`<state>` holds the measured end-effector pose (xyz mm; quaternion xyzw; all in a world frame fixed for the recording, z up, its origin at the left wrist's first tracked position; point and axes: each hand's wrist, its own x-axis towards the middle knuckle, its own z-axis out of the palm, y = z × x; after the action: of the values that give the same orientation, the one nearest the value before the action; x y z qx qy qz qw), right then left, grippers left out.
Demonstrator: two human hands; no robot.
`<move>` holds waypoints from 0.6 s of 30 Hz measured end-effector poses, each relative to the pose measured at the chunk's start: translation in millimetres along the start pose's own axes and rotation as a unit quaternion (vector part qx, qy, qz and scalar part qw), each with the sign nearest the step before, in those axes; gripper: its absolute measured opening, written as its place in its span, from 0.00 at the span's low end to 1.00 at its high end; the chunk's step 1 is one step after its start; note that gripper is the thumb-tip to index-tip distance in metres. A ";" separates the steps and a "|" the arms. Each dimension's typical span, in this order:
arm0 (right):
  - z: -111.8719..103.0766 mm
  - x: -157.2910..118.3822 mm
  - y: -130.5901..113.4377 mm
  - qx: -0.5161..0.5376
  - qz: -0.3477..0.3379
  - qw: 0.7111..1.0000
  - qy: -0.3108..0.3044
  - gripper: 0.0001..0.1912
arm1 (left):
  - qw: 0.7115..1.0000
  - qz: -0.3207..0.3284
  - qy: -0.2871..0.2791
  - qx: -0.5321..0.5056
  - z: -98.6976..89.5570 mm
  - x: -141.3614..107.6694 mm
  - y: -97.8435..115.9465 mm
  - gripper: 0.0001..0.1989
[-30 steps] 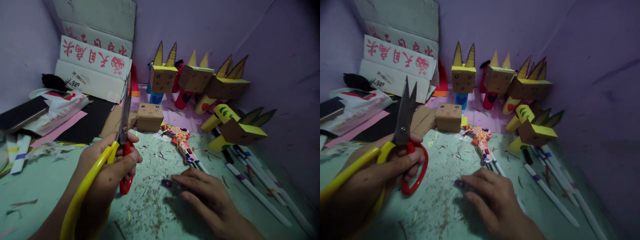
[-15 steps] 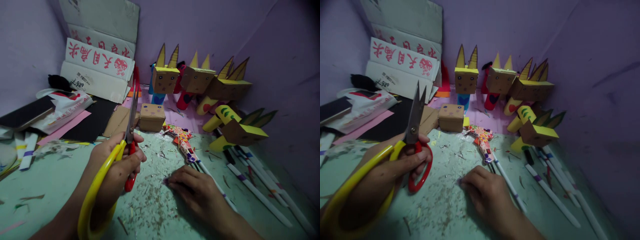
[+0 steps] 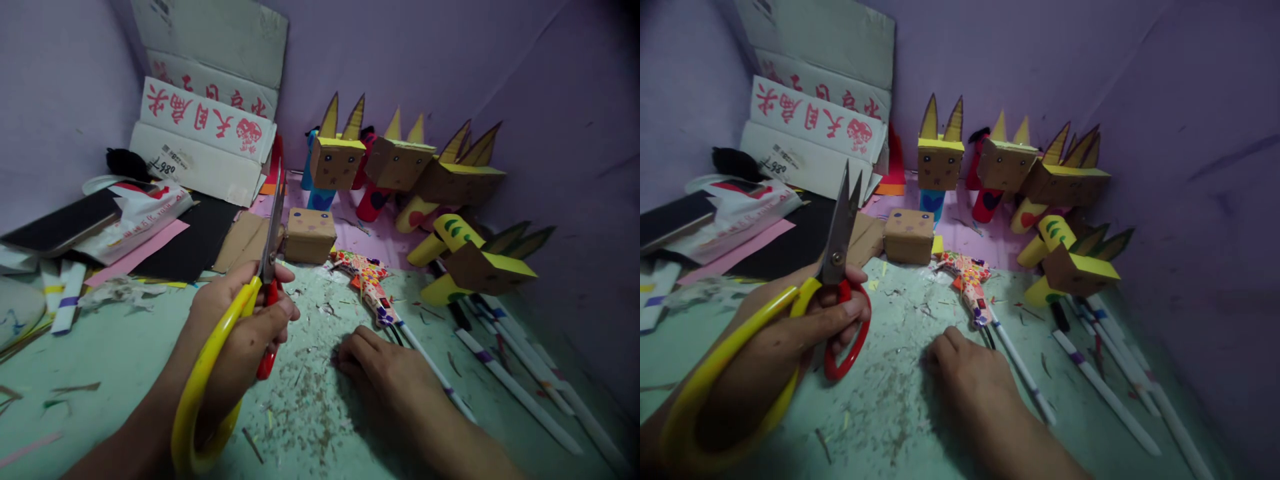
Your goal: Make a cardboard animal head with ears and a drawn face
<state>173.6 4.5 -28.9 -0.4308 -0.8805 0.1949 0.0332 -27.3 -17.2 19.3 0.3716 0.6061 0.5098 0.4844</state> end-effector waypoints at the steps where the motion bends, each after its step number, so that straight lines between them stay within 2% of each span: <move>1: -0.6 -0.9 1.0 0.037 -0.007 0.999 0.006 0.08 | 1.000 0.000 0.001 0.001 0.4 -0.2 1.0 0.13; 4: -3.5 -5.3 5.9 0.184 -0.016 0.981 0.052 0.07 | 1.000 -0.002 -0.007 -0.003 1.7 -0.9 4.2 0.13; 6: -6.3 -8.2 8.8 0.273 0.008 0.959 0.081 0.07 | 1.000 -0.004 -0.005 -0.008 2.4 -0.9 5.6 0.13; 8: -9.3 -10.0 10.6 0.363 0.050 0.926 0.095 0.09 | 1.000 -0.004 0.006 -0.009 2.5 -0.8 5.6 0.13; 11: -12.3 -10.1 11.7 0.493 0.094 0.857 0.113 0.12 | 1.000 0.007 0.005 -0.014 1.5 -1.0 4.1 0.13; 14: -12.3 -8.2 11.5 0.551 0.106 0.816 0.138 0.14 | 1.000 0.003 -0.012 -0.009 1.0 -2.6 3.6 0.14; 18: -11.8 -5.4 9.1 0.572 0.126 0.800 0.128 0.14 | 0.999 -0.022 -0.032 0.038 3.0 -4.7 5.5 0.12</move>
<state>186.5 9.1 -20.9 -0.4617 -0.5349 0.6084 0.3615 -23.4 -19.7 25.6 0.3926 0.6175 0.4631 0.5001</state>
